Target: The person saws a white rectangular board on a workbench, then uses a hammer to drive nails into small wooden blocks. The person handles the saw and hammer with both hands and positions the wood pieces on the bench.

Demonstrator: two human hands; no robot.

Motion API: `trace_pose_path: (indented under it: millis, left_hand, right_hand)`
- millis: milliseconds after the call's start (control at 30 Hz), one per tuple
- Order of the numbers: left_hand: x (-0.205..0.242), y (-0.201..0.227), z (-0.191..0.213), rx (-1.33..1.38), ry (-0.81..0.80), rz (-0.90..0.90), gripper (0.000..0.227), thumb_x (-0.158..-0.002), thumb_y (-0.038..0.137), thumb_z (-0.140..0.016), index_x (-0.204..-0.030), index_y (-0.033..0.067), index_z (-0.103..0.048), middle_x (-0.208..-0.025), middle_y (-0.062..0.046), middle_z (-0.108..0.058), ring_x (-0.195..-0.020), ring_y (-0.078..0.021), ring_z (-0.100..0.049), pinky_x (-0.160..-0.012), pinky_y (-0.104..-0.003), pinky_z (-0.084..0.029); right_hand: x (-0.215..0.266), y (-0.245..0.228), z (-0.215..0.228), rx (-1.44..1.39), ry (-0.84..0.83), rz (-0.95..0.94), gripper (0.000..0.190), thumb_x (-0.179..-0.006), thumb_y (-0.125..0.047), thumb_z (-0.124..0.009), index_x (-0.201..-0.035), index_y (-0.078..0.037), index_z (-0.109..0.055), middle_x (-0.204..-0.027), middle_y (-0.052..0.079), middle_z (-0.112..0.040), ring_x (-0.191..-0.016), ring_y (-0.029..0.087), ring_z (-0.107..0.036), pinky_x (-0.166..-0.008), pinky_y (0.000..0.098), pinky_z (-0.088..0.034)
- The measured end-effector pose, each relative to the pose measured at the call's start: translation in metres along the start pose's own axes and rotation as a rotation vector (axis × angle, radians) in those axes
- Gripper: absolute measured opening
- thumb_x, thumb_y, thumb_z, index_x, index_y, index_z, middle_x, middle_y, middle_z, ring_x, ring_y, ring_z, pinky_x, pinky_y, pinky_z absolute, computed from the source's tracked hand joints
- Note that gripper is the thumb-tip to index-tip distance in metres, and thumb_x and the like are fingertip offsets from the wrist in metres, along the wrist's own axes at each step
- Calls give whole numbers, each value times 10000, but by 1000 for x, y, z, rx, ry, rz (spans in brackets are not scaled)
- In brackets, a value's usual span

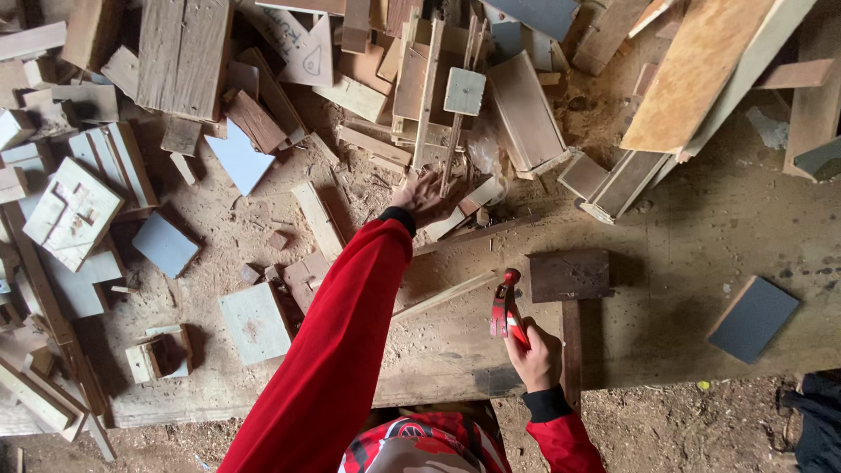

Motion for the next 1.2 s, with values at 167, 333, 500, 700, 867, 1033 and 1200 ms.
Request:
trace_pose_path:
  millis: [167,333,500,700,867,1033,1200]
  left_hand:
    - [37,-1,-15,-605,135,-202,470,-1052,335,-382,-1475,154,-480,-1520,-58,-516,-1338,-212,-508,-1051,-429,-458]
    - [99,6,-50,-2186,294,-533,359,-1128,229,-399,-1307,125,-693,-1297,-156,-693,-1078,-265,-696,-943,-347,-596]
    - [191,40,-59,-1828,126,-1256,170,-936,126,-690,-1073,66,-771,-898,-74,-772,-787,-188,-726,-727,-348,-585]
    - [303,40,45,-1256,338,-1085,224,-939,131,-696,-1069,-39,-764,-867,-64,-772,-727,-98,-702,-633,-256,-558]
    - [356,36,120,-729,335,-929,257,-950,135,-674,-1114,-56,-728,-876,-45,-759,-738,-101,-701,-630,-266,-561]
    - [396,49,169,-726,355,-918,246,-949,110,-676,-1128,-49,-730,-833,-77,-755,-646,-130,-656,-580,-292,-517]
    - [450,66,193,-1345,561,-1164,192,-876,83,-710,-1038,-4,-767,-795,-146,-771,-689,-187,-749,-665,-324,-582]
  right_hand:
    - [8,0,-5,-20,-10,-48,263,-918,-259,-734,-916,-18,-628,-737,115,-659,-600,206,-624,-525,334,-493]
    - [0,-36,4,36,81,62,315,-883,-256,-751,-968,18,-621,-762,129,-641,-624,199,-618,-533,333,-494]
    - [-15,-95,12,200,-1,177,264,-849,-224,-764,-772,-26,-606,-618,132,-582,-522,273,-580,-516,374,-458]
    - [-21,-196,3,123,158,509,163,-829,-113,-736,-739,-59,-610,-645,129,-574,-550,319,-574,-537,395,-448]
    - [-18,-271,-34,75,110,601,104,-848,-62,-742,-807,-43,-648,-710,126,-636,-599,311,-636,-581,394,-502]
    - [16,-329,-90,59,-22,662,125,-837,-73,-754,-795,-29,-645,-677,119,-628,-578,300,-635,-553,397,-485]
    - [58,-343,-155,42,-192,305,197,-893,-145,-729,-764,-17,-652,-585,122,-598,-496,268,-610,-513,387,-447]
Point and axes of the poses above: each hand's wrist, its own x-axis away from the middle knuckle, its own z-axis out of the back of the hand, y = z × x, the point moved 5 cm from there along -x, towards the middle knuckle
